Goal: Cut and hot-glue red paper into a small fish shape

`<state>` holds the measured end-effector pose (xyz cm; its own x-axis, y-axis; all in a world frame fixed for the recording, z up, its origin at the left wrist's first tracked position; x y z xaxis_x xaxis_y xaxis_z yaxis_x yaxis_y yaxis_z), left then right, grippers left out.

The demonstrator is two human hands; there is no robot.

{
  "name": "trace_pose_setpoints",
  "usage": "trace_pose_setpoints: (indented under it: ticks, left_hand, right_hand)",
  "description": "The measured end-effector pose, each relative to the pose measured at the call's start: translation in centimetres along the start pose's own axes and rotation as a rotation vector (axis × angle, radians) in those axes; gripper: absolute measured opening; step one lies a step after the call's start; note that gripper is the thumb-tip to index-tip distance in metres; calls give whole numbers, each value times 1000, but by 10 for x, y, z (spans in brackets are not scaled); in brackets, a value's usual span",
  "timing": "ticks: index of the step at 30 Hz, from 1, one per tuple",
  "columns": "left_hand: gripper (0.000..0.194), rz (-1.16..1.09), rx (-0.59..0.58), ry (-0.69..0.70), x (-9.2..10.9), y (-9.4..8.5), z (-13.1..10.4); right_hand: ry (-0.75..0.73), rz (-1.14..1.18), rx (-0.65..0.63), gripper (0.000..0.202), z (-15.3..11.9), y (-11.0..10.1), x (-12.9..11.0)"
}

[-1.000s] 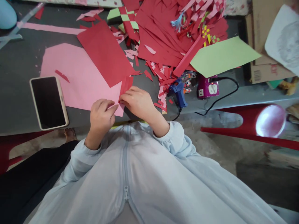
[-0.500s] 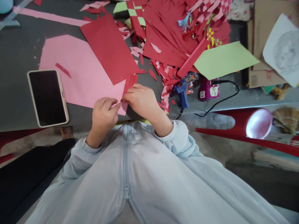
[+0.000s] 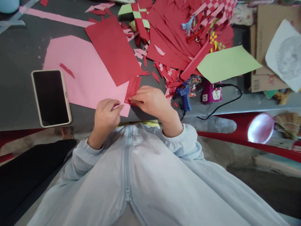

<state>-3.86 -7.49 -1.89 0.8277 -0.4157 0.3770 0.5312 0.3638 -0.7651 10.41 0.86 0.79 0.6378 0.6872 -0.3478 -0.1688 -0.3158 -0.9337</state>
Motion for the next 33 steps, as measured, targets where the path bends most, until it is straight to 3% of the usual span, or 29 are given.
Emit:
trace_pose_setpoints:
  ticks: [6, 20, 28, 33]
  left_hand:
    - [28, 43, 41, 7, 3, -2, 3]
    - [30, 25, 30, -18, 2, -1, 1]
    - [30, 81, -7, -27, 1, 2, 0]
    - [28, 30, 32, -5, 2, -1, 1]
  right_hand:
    - [-24, -115, -19, 29, -13, 0, -10]
    - [-40, -237, -103, 32, -8, 1, -23]
    - [-43, -158, -32, 32, -10, 3, -16]
    - [-49, -157, -17, 34, -12, 4, -16]
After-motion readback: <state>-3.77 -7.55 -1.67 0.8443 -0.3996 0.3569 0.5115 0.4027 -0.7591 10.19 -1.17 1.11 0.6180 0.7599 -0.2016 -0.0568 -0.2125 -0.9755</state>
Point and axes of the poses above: each hand's wrist, its own z-axis towards the middle knuckle, its own y-axis out of the palm, x = y × z, the point moved 5 cm from there along z, towards the middle knuckle, and after that the axes turned 2 degrees about y, right-handed, at the moved point
